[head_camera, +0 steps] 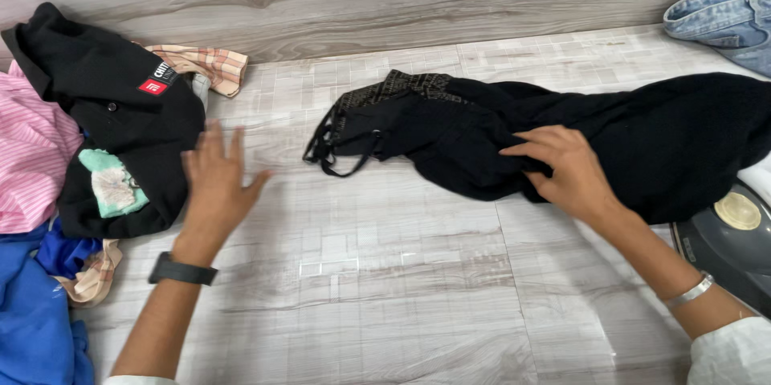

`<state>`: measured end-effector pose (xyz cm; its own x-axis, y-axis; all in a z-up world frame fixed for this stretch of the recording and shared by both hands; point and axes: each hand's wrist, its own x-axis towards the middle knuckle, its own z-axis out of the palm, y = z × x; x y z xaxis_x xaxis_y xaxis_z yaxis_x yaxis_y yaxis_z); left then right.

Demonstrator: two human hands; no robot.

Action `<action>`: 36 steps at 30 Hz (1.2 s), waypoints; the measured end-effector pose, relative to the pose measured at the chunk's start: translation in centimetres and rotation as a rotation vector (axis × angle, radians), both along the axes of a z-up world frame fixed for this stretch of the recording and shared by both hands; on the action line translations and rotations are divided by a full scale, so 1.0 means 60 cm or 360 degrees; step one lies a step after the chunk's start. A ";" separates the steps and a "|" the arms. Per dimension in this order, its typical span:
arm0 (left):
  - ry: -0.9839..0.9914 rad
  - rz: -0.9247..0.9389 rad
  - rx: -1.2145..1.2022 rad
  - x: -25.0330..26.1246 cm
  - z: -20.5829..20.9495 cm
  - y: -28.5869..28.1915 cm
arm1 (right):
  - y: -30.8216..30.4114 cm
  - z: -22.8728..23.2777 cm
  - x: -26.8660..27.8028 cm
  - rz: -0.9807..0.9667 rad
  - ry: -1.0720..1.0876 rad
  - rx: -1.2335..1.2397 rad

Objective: The person irons a black dress laid out on a tiled floor, smoothing the fabric with one hand while moving the iron with the other. They adjust the dress and iron different sections, including the patterned waistband, then fold the dress and place it aside. Finally, they pick up a black shirt from a nearby pile, lay it flat, and begin ironing it.

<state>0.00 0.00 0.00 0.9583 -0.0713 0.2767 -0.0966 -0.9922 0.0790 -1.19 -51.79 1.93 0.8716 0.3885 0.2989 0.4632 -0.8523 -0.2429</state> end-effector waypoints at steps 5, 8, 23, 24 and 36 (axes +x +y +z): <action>-0.0020 -0.0937 -0.0279 -0.041 0.071 -0.266 | 0.094 0.026 -0.114 0.0668 -0.0144 0.0068; -0.0035 -0.1313 -0.0270 -0.048 0.086 -0.340 | 0.108 0.047 -0.161 0.0813 0.0104 0.0060; 0.0611 -0.0585 -0.0230 -0.154 0.178 -0.207 | -0.059 0.123 -0.099 0.0064 -0.0252 -0.0113; 0.0642 -0.0555 -0.0145 -0.161 0.183 -0.193 | -0.065 0.123 -0.090 0.0021 -0.0274 -0.0132; 0.0524 -0.0169 0.0034 -0.177 0.206 -0.012 | 0.018 0.141 -0.086 0.0045 0.1038 -0.0531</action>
